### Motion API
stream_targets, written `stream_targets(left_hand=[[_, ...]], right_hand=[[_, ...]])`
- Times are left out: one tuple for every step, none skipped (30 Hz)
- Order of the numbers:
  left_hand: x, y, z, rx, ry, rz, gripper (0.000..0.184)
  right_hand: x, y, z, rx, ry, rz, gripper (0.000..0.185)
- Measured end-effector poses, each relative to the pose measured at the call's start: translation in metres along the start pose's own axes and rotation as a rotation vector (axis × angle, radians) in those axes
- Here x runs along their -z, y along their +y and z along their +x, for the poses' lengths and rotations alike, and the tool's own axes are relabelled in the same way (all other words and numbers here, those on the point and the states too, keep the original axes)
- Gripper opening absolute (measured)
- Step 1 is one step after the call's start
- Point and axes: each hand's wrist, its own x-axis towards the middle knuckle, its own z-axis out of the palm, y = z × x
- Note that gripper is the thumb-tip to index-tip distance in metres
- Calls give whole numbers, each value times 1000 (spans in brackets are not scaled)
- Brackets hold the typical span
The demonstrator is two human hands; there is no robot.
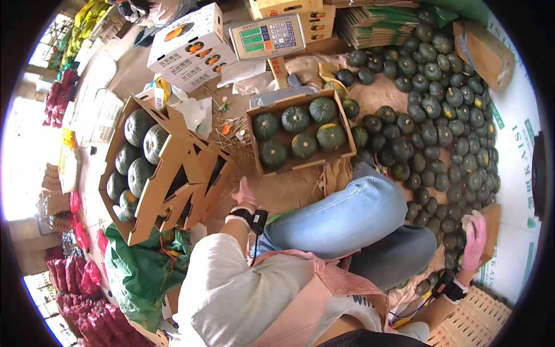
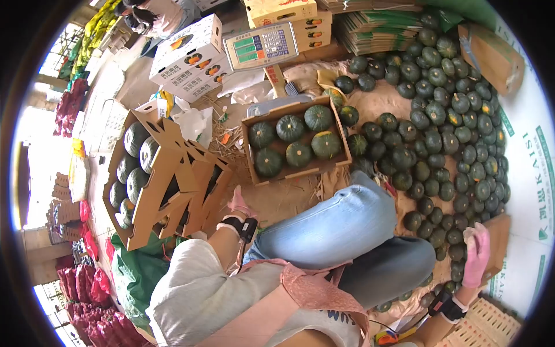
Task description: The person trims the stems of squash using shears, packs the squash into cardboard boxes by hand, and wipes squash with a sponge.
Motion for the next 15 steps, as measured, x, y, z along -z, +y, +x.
stream_targets(left_hand=[[-5, -27, 74, -45, 21, 49, 90], [-1, -31, 78, 63, -61, -33, 89], [0, -32, 78, 170, -145, -123, 88], [-2, -33, 76, 252, -196, -230, 83], [-4, -33, 74, 339, -239, -332, 78], [-4, -34, 78, 390, -281, -376, 73], [-4, -40, 89, 416, -333, -361, 68], [-4, -47, 99, 428, -390, -318, 63], [-5, -56, 113, 422, -450, -243, 58], [-6, -66, 126, 416, -514, -160, 53], [-7, -75, 137, 406, -576, -79, 49], [-11, -83, 149, 389, -647, -4, 44], [-15, -93, 162, 366, -721, 67, 39], [-21, -103, 179, 332, -799, 132, 35], [-28, -115, 199, 302, -874, 185, 30]], right_hand=[[-4, -16, -12, -82, -55, -6, 31], [-13, -27, -23, -107, -74, -106, 31], [-19, -21, -32, 8, -124, -231, 33], [-28, -15, -41, 128, -176, -355, 34], [-37, -11, -52, 23, -187, -280, 36], [-51, -13, -65, -85, -201, -202, 38], [-63, -9, -76, -119, -161, -234, 39], [-64, 2, -84, -162, -180, -269, 38], [-65, -5, -87, -160, -145, -275, 37], [-64, -12, -92, -161, -110, -282, 36], [-62, -12, -101, -167, -100, -311, 36], [-59, -11, -107, -160, -86, -334, 35], [-58, -7, -109, -141, -70, -352, 34], [-57, 0, -112, -112, -34, -346, 34], [-56, 3, -115, -122, -30, -337, 33]])
